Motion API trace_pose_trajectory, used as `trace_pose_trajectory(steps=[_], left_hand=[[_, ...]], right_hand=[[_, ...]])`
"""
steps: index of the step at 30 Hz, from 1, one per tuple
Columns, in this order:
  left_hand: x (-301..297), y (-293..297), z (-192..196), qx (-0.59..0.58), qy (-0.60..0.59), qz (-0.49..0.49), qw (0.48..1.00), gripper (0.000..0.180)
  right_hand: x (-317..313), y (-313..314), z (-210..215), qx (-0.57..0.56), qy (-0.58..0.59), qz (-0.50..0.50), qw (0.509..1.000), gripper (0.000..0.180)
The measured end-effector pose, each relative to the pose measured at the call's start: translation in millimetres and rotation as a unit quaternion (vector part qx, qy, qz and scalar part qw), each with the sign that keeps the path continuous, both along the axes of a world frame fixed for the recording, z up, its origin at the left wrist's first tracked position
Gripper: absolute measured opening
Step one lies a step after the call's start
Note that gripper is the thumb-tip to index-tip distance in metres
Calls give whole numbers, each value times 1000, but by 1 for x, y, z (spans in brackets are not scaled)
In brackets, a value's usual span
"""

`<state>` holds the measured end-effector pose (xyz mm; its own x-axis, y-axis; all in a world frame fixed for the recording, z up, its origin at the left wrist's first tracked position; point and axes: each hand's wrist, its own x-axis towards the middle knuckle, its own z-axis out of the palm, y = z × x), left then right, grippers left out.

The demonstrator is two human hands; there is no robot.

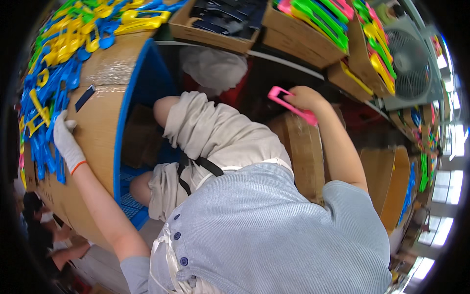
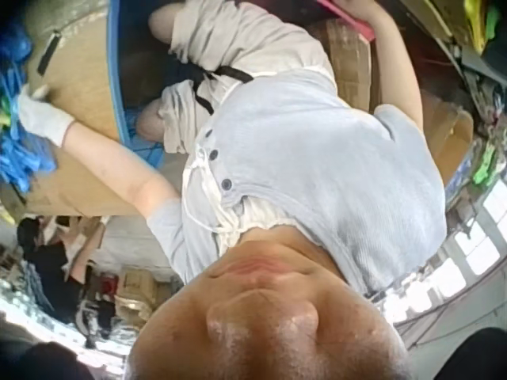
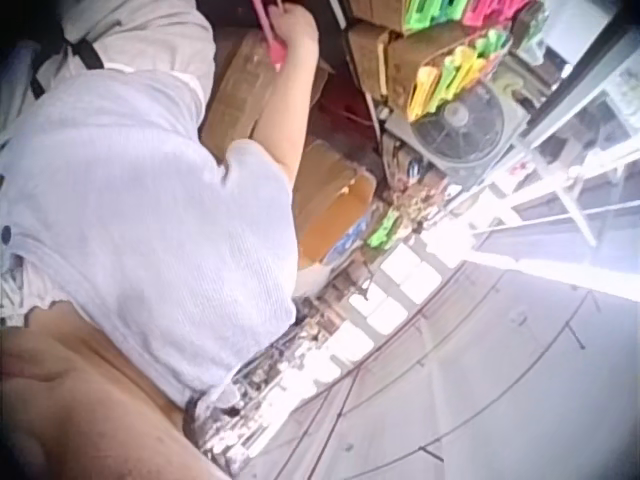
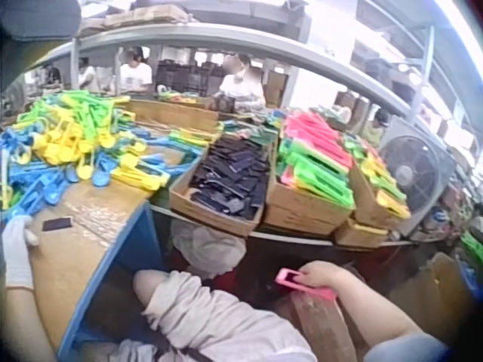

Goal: Assemble plastic toy parts by fitting components together.

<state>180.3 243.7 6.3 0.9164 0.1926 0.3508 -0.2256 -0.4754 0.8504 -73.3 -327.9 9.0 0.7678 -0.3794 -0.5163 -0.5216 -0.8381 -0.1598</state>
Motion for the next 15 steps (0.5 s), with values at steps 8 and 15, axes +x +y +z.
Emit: trace_pose_trajectory(steps=[8,15], left_hand=[[-24,-5,25,-42,45,-15,998,35],[-21,-11,8,17,3,-29,999,26]], right_hand=[[-203,-114,-57,-192,246,-207,927,23],[-108,-40,-59,-216,12,-51,975,36]])
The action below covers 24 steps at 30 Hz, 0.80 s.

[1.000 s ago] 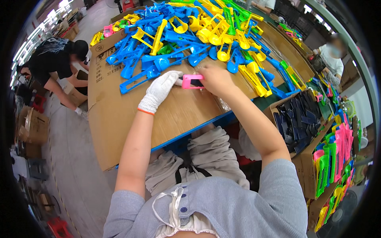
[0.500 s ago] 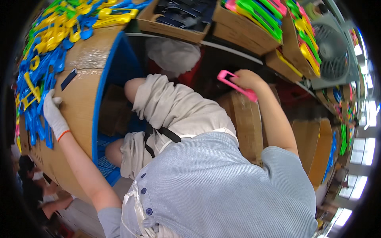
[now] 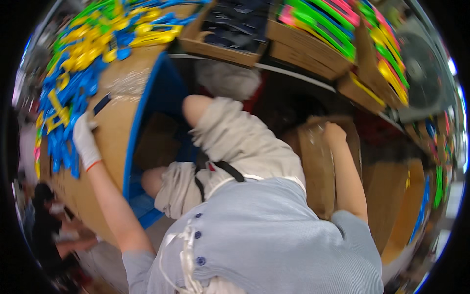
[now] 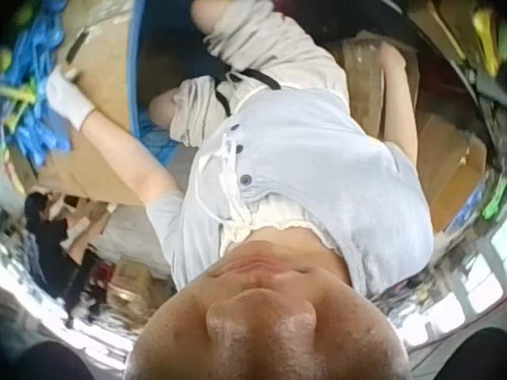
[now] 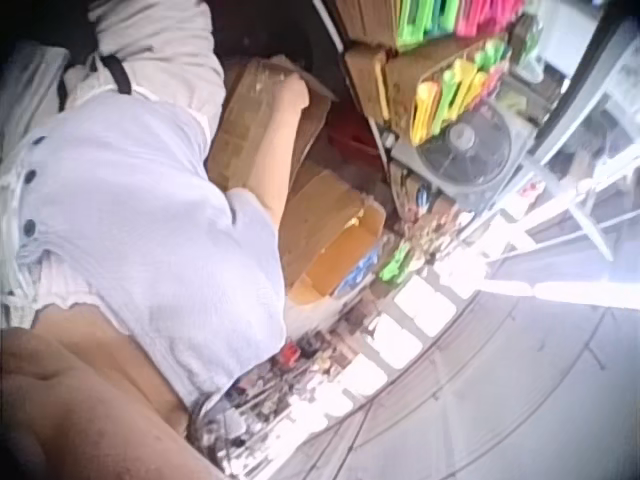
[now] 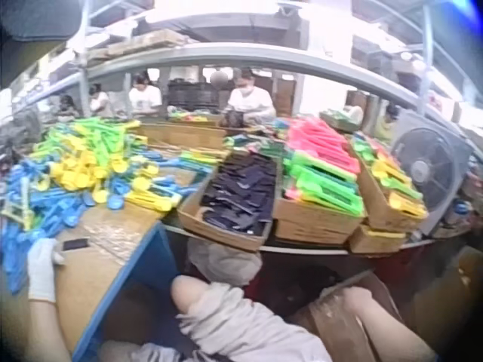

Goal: Assemble plastic toy parts by fitting components together.

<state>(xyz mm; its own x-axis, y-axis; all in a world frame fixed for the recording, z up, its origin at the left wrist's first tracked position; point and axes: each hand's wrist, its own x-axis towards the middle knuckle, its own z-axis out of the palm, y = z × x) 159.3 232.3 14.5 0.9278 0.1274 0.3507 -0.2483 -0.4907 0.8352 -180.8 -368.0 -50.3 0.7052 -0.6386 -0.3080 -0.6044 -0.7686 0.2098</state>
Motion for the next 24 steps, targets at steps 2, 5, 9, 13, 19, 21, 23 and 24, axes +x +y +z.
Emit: trace_pose_trajectory(steps=[2,5,9,13,19,21,23,24], left_hand=[[-6,-15,8,-22,-12,-6,1000,25],[-8,-1,12,-60,-40,31,997,26],[-19,11,15,-196,-58,134,970,34],[-24,11,29,-335,-82,190,919,43],[-34,13,25,-272,-86,205,936,34],[-32,9,28,-245,-98,191,945,27],[-33,3,29,-238,-84,188,949,30],[-32,0,29,-228,-101,186,950,31]], right_hand=[[74,58,14,109,-133,115,978,22],[172,173,58,285,-300,304,858,13],[275,304,98,418,-375,490,667,15],[377,379,86,312,-476,586,577,23],[419,406,97,281,-149,620,717,29],[415,414,100,377,-161,642,648,22],[411,434,106,416,-255,672,557,20],[408,445,110,445,-347,683,464,21]])
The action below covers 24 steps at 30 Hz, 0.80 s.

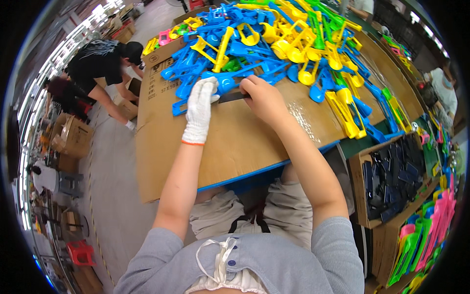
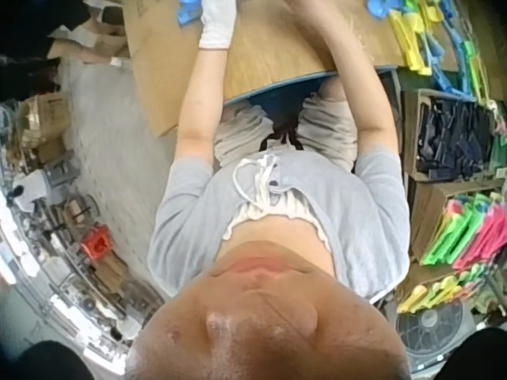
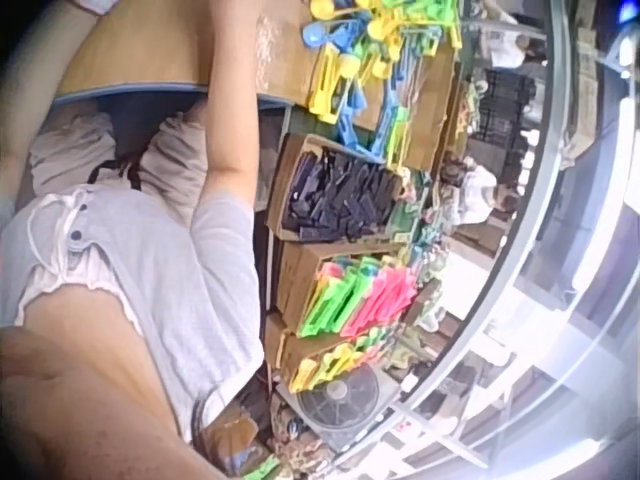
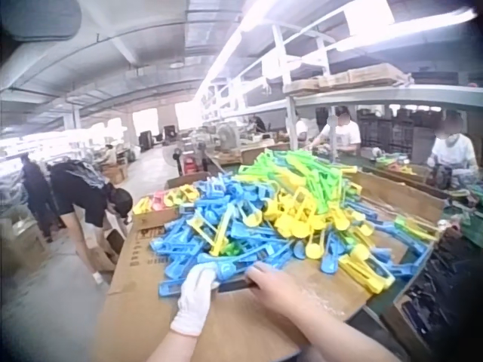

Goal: Assemble plastic toy parts by fitting components together.

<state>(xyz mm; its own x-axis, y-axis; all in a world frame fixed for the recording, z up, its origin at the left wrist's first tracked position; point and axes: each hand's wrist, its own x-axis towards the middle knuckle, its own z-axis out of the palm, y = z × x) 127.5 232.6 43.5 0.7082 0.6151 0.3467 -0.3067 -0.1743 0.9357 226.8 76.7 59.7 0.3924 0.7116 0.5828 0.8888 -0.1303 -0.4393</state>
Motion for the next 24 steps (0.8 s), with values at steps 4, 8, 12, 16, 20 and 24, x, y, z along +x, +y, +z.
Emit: trace_pose_trajectory(steps=[4,8,12,16,20,24], left_hand=[[8,0,-9,-67,-6,-59,996,33],[3,-1,-1,-46,-52,-92,993,37],[-7,-7,18,-31,-1,-101,994,48],[-3,-10,14,-34,3,-97,995,56],[-4,-10,17,-52,-58,-118,990,64],[-5,-3,10,-22,-51,-73,996,53]], right_hand=[[3,27,-3,124,-108,24,986,26],[-8,33,-21,212,38,28,976,31],[-5,24,-15,169,350,142,910,47],[-4,21,-7,165,185,151,957,30],[-2,19,-12,172,47,96,979,27],[-6,24,-10,190,-68,91,975,26]])
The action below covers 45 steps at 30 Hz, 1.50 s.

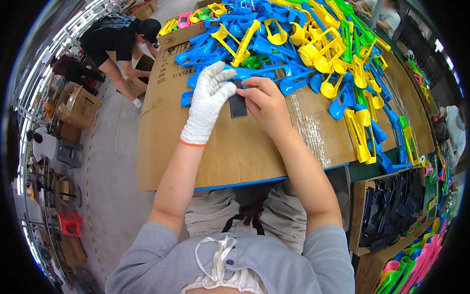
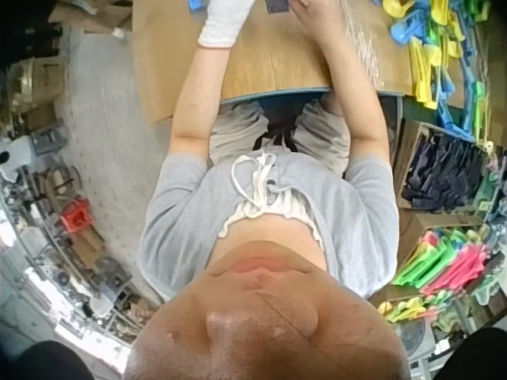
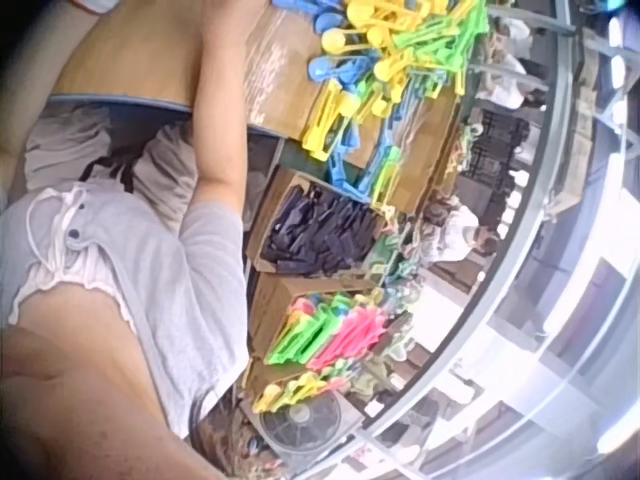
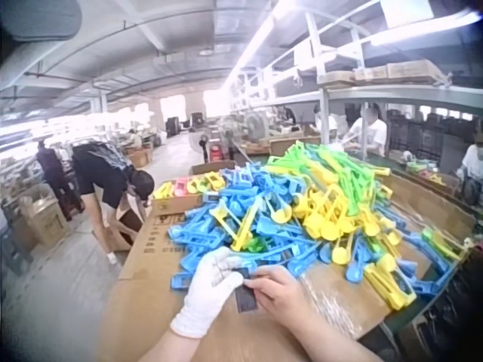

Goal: Assemble plastic toy parts by fitting components together.

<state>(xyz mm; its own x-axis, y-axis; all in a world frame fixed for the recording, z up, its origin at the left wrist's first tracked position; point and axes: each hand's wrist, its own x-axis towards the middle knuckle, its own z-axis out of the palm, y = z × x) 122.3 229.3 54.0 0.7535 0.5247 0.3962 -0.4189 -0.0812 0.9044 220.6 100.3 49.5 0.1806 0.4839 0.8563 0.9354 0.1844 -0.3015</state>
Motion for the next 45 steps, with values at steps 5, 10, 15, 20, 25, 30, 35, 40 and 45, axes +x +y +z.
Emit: trace_pose_trajectory(steps=[5,10,15,20,25,30,35,40,45], left_hand=[[-18,53,-7,522,209,274,780,34],[-32,43,-2,601,317,250,690,27],[-36,32,32,188,337,83,919,22],[-3,19,-4,39,230,13,972,22],[7,0,-32,108,27,48,993,26],[13,-8,-26,-198,53,-14,979,31],[13,9,-36,-222,34,-97,970,39],[13,-10,-26,-170,49,-36,983,33],[5,-25,-11,-38,79,30,996,27]], right_hand=[[9,3,-14,10,247,-20,969,12],[18,7,-27,-52,383,10,922,16],[7,0,-8,-61,514,195,833,18],[-14,4,-7,-94,482,226,841,18],[-13,11,-13,-105,496,171,845,20],[-7,9,-15,-102,515,162,835,22],[-9,6,-9,-136,501,143,843,23],[-5,6,-18,-166,467,116,861,22],[-6,5,-18,-184,435,125,872,18]])
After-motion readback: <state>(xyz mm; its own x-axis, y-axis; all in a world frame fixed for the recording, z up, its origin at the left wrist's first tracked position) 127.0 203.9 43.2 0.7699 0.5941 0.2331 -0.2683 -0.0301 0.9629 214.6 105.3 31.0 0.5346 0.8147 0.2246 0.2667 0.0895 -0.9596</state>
